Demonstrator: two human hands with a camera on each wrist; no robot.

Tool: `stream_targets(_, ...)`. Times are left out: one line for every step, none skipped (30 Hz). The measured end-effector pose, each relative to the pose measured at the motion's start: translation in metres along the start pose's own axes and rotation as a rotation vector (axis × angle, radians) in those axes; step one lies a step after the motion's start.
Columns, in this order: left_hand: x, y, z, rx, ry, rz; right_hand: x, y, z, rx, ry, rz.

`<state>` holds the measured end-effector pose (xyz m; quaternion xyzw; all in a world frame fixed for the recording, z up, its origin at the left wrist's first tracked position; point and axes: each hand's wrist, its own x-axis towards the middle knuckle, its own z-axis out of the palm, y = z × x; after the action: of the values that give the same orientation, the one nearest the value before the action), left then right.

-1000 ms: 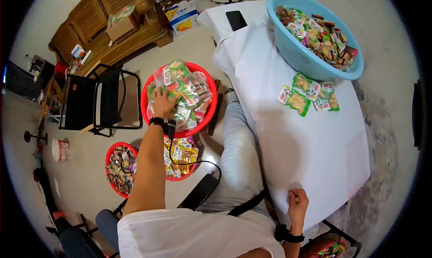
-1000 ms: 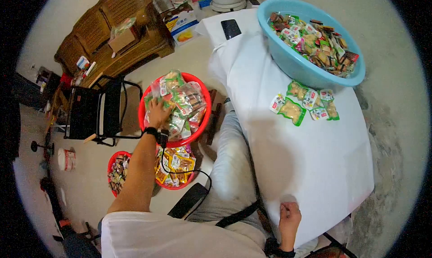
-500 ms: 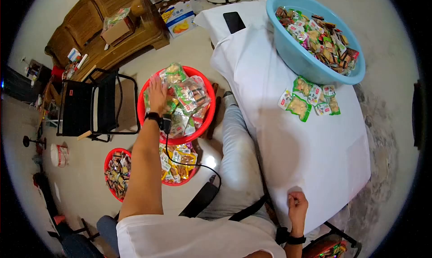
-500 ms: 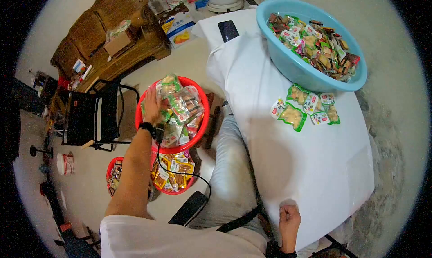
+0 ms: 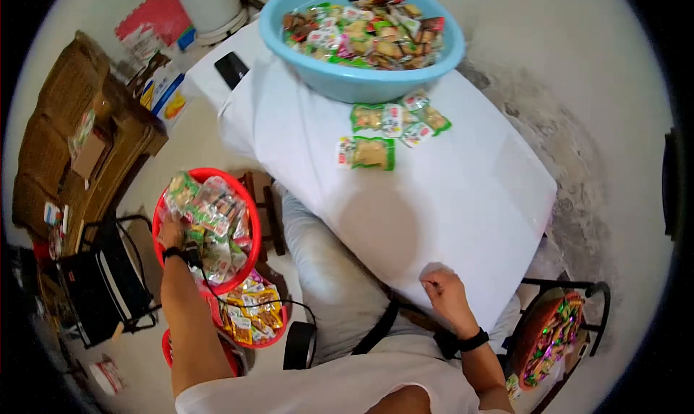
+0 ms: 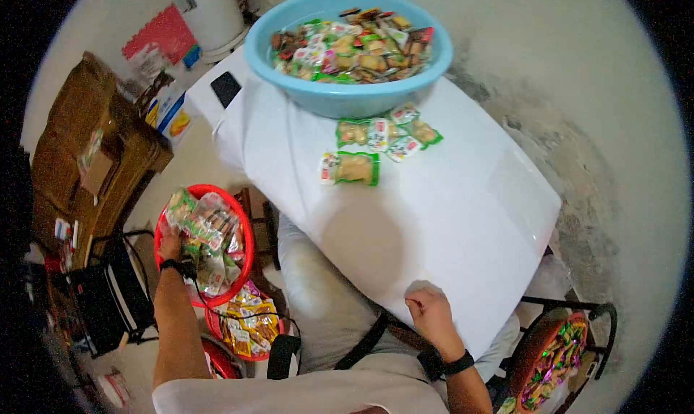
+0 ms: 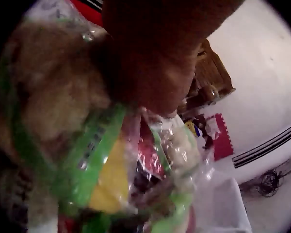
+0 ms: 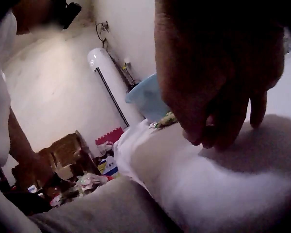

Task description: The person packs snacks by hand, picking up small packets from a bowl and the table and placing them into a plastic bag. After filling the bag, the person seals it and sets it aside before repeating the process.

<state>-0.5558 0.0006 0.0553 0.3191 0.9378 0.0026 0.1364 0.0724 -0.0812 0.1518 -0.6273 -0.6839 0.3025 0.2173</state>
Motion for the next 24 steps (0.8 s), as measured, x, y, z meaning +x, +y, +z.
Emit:
stream_targets(0.044,-0.043,0.056,-0.028,0.340,0.231,-0.002,0.004,-0.002,-0.014,0.007,-0.037)
stream_targets(0.082,-0.081,0.107,0.022,0.691,0.444,-0.002,0.006,-0.005,-0.029,0.011,-0.078)
stream_targets(0.070,-0.060,0.091,0.016,0.702,0.454,-0.003,0.007,-0.010,-0.026,0.027,-0.080)
stream_targets(0.043,-0.027,0.065,0.005,0.584,0.333,-0.003,0.009,-0.015,-0.007,0.029,-0.032)
stream_targets(0.013,0.005,0.041,-0.008,0.463,0.219,-0.005,0.011,-0.020,0.013,0.035,0.019)
stream_targets(-0.005,0.023,0.032,-0.015,0.473,0.242,-0.007,0.016,-0.024,0.018,0.060,0.025)
stream_targets(-0.021,0.040,0.027,-0.146,0.463,0.398,-0.007,0.023,-0.027,0.001,0.080,0.005)
stream_targets(-0.039,0.059,0.021,-0.280,0.446,0.552,-0.009,0.029,-0.032,-0.019,0.100,-0.015)
stream_targets(-0.062,0.086,0.011,-0.498,0.346,0.627,-0.012,0.033,-0.037,-0.017,0.124,-0.009)
stream_targets(-0.082,0.109,0.005,-0.509,0.280,0.726,-0.014,0.037,-0.041,0.012,0.143,0.007)
stream_targets(-0.101,0.128,0.001,-0.514,0.214,0.820,-0.016,0.040,-0.043,0.045,0.158,0.022)
stream_targets(-0.124,0.150,0.003,-0.550,0.184,0.868,-0.016,0.045,-0.044,0.053,0.170,0.020)
stream_targets(-0.146,0.173,0.008,-0.588,0.149,0.920,-0.016,0.053,-0.045,0.019,0.160,0.025)
stream_targets(-0.167,0.193,0.008,-0.590,0.139,0.947,-0.019,0.063,-0.048,-0.021,0.158,0.045)
stream_targets(-0.191,0.217,0.008,-0.618,0.073,1.030,-0.022,0.073,-0.053,-0.031,0.191,0.080)
stream_targets(-0.218,0.241,0.010,-0.646,0.001,1.118,-0.021,0.084,-0.058,-0.014,0.273,0.057)
stream_targets(-0.247,0.264,0.014,-0.651,-0.033,1.166,-0.020,0.098,-0.066,0.001,0.358,0.033)
stream_targets(-0.274,0.280,0.017,-0.637,-0.105,1.229,-0.018,0.113,-0.076,-0.065,0.466,0.022)
stream_targets(-0.299,0.294,0.021,-0.618,-0.170,1.284,-0.014,0.127,-0.088,-0.129,0.566,0.005)
stream_targets(-0.320,0.306,0.027,-0.614,-0.184,1.311,-0.010,0.144,-0.100,-0.211,0.610,0.053)
stream_targets(-0.340,0.318,0.035,-0.550,-0.212,1.407,-0.007,0.158,-0.116,-0.291,0.649,0.096)
stream_targets(-0.355,0.327,0.042,-0.483,-0.238,1.497,-0.004,0.164,-0.132,-0.292,0.662,0.108)
stream_targets(-0.367,0.334,0.055,-0.477,-0.238,1.512,-0.001,0.171,-0.146,-0.359,0.682,0.166)
stream_targets(-0.375,0.339,0.071,-0.426,-0.178,1.527,0.001,0.177,-0.158,-0.425,0.699,0.222)
